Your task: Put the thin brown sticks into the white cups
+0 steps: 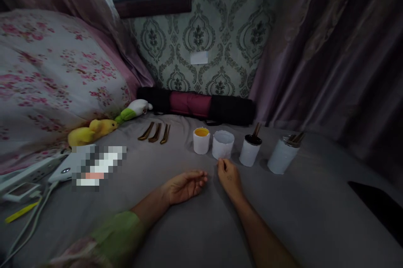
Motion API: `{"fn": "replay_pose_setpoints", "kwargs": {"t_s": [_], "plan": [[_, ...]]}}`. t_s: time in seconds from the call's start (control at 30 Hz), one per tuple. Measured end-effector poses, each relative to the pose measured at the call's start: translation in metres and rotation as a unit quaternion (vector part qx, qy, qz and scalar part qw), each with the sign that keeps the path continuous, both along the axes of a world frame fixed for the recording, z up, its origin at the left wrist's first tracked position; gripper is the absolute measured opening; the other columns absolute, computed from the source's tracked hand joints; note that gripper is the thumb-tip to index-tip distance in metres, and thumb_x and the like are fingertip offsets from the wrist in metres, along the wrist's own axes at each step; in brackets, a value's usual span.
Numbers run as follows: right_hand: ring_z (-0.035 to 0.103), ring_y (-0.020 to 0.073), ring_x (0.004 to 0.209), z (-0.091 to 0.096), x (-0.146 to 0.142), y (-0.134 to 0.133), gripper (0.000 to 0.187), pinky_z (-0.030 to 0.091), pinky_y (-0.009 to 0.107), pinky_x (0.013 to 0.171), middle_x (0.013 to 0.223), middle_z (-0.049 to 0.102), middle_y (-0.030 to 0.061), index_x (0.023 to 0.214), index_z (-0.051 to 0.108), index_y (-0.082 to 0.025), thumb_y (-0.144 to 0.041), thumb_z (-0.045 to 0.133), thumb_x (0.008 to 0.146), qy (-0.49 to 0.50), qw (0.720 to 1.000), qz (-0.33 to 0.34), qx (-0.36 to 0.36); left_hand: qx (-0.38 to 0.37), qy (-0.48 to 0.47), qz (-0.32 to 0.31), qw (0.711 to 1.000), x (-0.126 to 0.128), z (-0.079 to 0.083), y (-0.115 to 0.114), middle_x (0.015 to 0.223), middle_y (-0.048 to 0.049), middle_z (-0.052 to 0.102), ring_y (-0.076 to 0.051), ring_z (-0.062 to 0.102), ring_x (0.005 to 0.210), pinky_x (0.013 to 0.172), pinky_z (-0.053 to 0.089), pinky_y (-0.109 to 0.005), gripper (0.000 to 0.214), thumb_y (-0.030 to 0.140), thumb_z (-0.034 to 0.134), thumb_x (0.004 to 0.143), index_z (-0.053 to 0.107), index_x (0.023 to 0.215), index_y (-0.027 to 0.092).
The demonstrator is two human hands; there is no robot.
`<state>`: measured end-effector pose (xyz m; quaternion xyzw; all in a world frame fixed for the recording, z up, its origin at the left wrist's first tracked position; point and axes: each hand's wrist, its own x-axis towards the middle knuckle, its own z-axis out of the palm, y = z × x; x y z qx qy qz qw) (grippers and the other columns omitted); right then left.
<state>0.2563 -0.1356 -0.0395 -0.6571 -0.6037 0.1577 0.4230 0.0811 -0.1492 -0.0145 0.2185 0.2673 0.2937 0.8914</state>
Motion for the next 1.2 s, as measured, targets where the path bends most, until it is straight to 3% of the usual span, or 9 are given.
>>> {"fn": "replay_pose_setpoints", "kwargs": {"t_s": [0.53, 0.8, 1.2], "plan": [[0.052, 0.0145, 0.058, -0.003, 0.002, 0.000, 0.037, 0.034, 0.023, 0.056, 0.061, 0.058, 0.0029, 0.066, 0.056, -0.017, -0.041, 0.033, 0.082, -0.022, 1.000, 0.012, 0.000, -0.011, 0.020, 0.002, 1.000, 0.004, -0.002, 0.001, 0.067, -0.0048, 0.063, -0.006, 0.055, 0.053, 0.052, 0.042, -0.015, 0.008, 0.010, 0.053, 0.077, 0.060, 0.079, 0.006], [0.052, 0.0143, 0.058, -0.001, 0.002, -0.001, 0.036, 0.032, 0.023, 0.055, 0.060, 0.058, 0.0034, 0.064, 0.054, -0.017, -0.039, 0.032, 0.083, -0.045, 0.999, 0.015, 0.008, -0.010, 0.089, 0.005, 0.996, 0.005, 0.005, 0.005, 0.061, -0.0036, 0.060, -0.005, 0.053, 0.049, 0.047, 0.039, -0.014, 0.010, 0.010, 0.051, 0.078, 0.059, 0.079, 0.005], [0.052, 0.0150, 0.060, 0.000, 0.002, -0.003, 0.037, 0.033, 0.024, 0.056, 0.065, 0.061, 0.0048, 0.069, 0.058, -0.017, -0.039, 0.031, 0.082, -0.046, 0.999, 0.023, 0.000, 0.038, 0.199, 0.080, 0.976, -0.024, 0.018, 0.043, 0.059, -0.0014, 0.057, -0.004, 0.050, 0.044, 0.046, 0.041, -0.014, 0.009, 0.009, 0.048, 0.079, 0.055, 0.073, 0.008]]}}
